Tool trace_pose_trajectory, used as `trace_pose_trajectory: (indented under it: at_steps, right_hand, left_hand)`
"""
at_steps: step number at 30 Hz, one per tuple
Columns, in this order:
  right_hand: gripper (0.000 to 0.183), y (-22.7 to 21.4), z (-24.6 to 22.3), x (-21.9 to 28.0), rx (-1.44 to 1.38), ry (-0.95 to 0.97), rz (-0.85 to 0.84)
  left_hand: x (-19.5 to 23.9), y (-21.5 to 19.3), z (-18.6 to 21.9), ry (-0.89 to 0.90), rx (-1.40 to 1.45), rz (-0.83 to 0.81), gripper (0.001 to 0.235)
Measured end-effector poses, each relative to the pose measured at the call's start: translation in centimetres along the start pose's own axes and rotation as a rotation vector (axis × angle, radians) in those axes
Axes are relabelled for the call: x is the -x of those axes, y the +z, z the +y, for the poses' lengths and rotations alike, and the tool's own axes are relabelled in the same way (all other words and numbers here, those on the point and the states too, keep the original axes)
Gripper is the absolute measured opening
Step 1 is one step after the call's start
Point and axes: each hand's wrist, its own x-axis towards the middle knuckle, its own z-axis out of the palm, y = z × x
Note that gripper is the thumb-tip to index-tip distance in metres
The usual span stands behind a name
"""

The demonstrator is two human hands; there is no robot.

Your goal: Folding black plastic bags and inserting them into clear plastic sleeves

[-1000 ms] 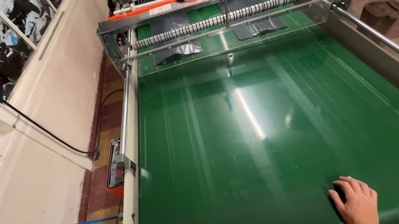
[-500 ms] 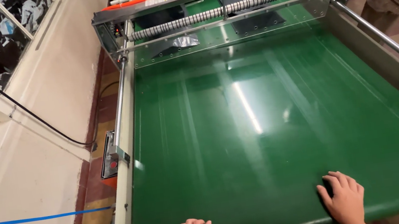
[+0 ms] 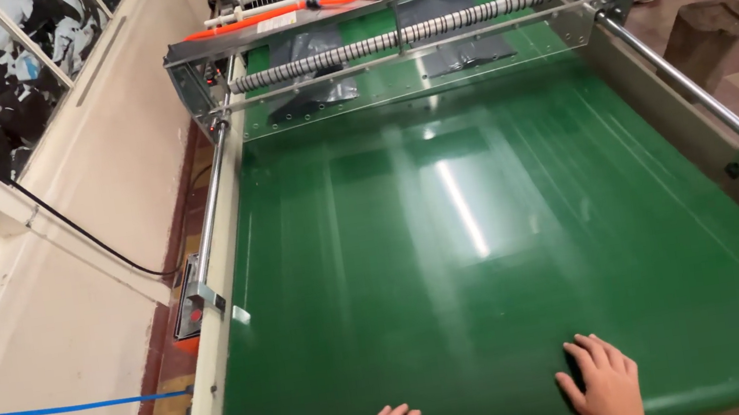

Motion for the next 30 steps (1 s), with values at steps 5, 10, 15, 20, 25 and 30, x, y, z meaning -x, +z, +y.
trace_pose_trajectory:
  at_steps: [5, 10, 15, 20, 25, 30]
  right_hand:
    - [0.061, 0.4, 2.1, -0.3, -0.051, -0.073, -0.097]
    - [0.056, 0.4, 4.4, -0.6, -0.161, -0.164, -0.213]
    - [0.02, -1.7, 6.0, -1.9, -0.48, -0.242, -0.274]
    - [0.014, -5.0, 6.9, -3.2, -0.592, -0.121, -0.355]
    - [0.018, -5.8, 8.6, -3.7, -0.584, 0.026, -0.373]
    - [0.021, -6.3, 10.1, -4.6, -0.603, 0.169, -0.372]
  left_hand:
    - [0.3, 1.4, 4.7, -0.012, 0.087, -0.074, 0.033]
    - [-0.3, 2.1, 8.0, -0.006, 0.211, -0.083, 0.025]
    - [-2.0, 2.2, 10.2, -0.038, 0.538, -0.332, 0.013]
    - [-5.0, 0.2, 13.3, -0.012, 0.649, -0.324, 0.008]
    - [-6.0, -0.7, 14.8, -0.041, 0.659, -0.376, 0.007]
    - [-5.7, -0.5, 15.2, -0.046, 0.602, -0.433, 0.009]
